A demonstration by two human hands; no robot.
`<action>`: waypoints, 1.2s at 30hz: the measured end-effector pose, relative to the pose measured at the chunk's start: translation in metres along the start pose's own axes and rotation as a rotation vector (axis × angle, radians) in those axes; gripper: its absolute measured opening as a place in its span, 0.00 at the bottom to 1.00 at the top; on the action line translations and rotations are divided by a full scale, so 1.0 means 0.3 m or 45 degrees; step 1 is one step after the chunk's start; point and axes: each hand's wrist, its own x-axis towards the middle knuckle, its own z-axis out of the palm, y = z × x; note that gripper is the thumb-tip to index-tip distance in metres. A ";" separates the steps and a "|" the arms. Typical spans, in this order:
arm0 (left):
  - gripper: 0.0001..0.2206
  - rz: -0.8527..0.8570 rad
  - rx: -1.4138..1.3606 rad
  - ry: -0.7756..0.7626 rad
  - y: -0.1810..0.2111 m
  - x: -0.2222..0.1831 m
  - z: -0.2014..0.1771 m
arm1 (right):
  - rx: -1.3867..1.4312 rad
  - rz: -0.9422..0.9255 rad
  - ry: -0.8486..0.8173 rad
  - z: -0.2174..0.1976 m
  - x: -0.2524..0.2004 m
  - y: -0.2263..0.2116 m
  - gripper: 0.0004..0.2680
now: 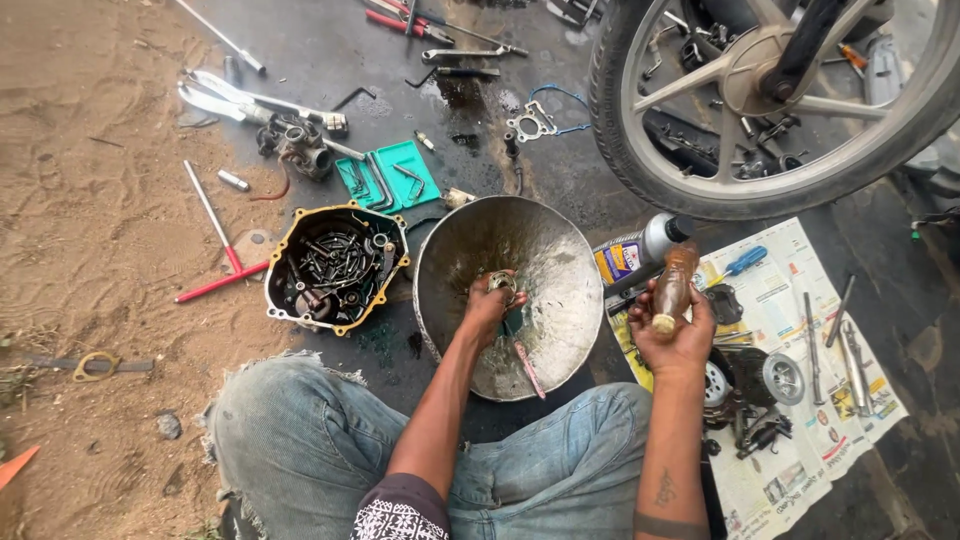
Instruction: Cleaning and inspecting motorcycle engine components such as bolts and gears using a brush and oil in an outdoor setting.
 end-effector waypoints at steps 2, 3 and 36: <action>0.18 -0.012 0.126 -0.123 0.021 -0.016 -0.001 | 0.287 -0.098 0.156 0.073 -0.009 0.083 0.18; 0.18 -0.008 0.149 -0.109 0.036 -0.024 -0.010 | 0.309 -0.083 0.153 0.054 0.000 0.114 0.18; 0.23 0.592 1.269 -0.126 0.086 -0.068 0.066 | -1.013 -1.279 0.198 0.127 -0.118 0.306 0.15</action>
